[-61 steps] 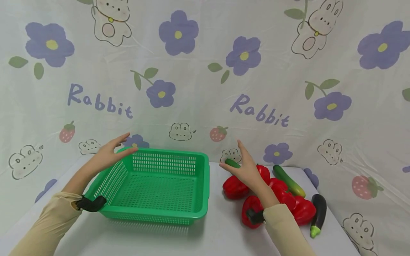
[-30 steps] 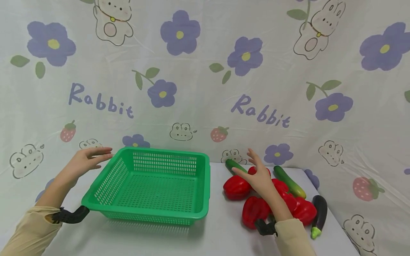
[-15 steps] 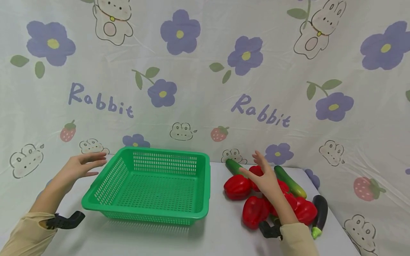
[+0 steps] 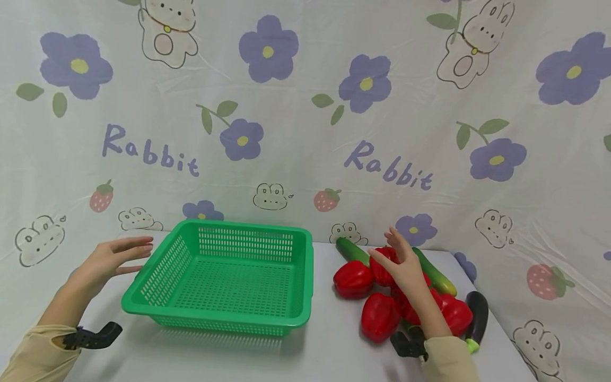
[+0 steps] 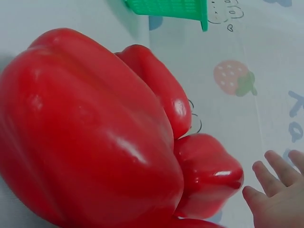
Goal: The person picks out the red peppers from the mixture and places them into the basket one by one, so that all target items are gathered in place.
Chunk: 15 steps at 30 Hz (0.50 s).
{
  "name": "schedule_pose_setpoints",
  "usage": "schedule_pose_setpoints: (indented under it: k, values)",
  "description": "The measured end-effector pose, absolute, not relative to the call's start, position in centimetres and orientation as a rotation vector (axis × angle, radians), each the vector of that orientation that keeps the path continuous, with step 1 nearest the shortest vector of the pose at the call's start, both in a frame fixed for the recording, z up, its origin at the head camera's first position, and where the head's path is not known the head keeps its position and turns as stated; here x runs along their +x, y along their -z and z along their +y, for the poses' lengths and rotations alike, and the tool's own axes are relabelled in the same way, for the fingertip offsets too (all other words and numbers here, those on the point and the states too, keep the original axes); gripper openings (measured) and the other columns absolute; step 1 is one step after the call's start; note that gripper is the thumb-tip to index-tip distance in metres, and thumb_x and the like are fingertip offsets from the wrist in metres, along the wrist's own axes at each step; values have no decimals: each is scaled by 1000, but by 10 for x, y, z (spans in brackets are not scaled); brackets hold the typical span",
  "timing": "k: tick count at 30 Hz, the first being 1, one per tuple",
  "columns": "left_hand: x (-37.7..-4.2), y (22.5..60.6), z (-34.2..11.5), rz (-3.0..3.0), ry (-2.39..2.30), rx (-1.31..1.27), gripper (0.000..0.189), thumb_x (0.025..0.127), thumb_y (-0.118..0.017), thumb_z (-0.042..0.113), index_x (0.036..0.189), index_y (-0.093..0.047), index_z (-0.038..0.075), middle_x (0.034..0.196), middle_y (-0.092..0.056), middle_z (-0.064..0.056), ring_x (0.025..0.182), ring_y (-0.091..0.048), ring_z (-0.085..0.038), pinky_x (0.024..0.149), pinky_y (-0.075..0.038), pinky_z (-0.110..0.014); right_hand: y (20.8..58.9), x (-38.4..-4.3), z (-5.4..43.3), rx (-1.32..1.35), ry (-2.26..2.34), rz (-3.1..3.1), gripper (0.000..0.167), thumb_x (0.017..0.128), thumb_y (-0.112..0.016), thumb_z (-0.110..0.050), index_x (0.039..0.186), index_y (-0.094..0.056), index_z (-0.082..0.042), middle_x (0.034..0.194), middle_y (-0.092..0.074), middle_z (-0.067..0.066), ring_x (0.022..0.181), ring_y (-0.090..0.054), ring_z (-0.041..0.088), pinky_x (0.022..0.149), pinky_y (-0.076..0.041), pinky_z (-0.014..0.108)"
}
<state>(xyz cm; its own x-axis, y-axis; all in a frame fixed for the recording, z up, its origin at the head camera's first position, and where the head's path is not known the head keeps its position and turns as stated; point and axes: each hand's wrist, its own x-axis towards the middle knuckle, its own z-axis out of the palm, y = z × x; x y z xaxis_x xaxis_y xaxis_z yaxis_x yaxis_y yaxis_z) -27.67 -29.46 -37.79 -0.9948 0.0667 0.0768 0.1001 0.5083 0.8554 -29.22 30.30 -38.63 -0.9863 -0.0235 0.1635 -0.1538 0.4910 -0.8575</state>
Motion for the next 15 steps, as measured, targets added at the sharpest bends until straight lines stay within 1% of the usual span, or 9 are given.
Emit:
schedule_pose_setpoints:
  k: [4,9,15]
  values:
    - [-277,383,-297,-2713,1568,-137,63,101,-50,41,145,-41,-2,144,-47,-27,130,-51,-41,94,-53,-44,389,-293,307,124,-1552,-2589,86,93,-60,-48,158,-9,-26,163,-22,8,150,-19,33,116,-23,58]
    - [-278,391,-300,-2721,1624,-84,66,99,-51,45,146,-40,-1,146,-45,-27,131,-50,-42,93,-54,-42,391,-293,311,111,-1637,-2544,81,96,-58,-44,158,-11,-22,163,-21,8,151,-19,32,117,-22,58]
    - [-278,401,-306,-2722,1703,-47,67,100,-49,46,147,-38,0,150,-40,-26,135,-45,-44,96,-52,-45,390,-295,312,78,-1702,-2530,82,95,-58,-44,158,-10,-24,164,-19,6,152,-16,31,118,-20,59]
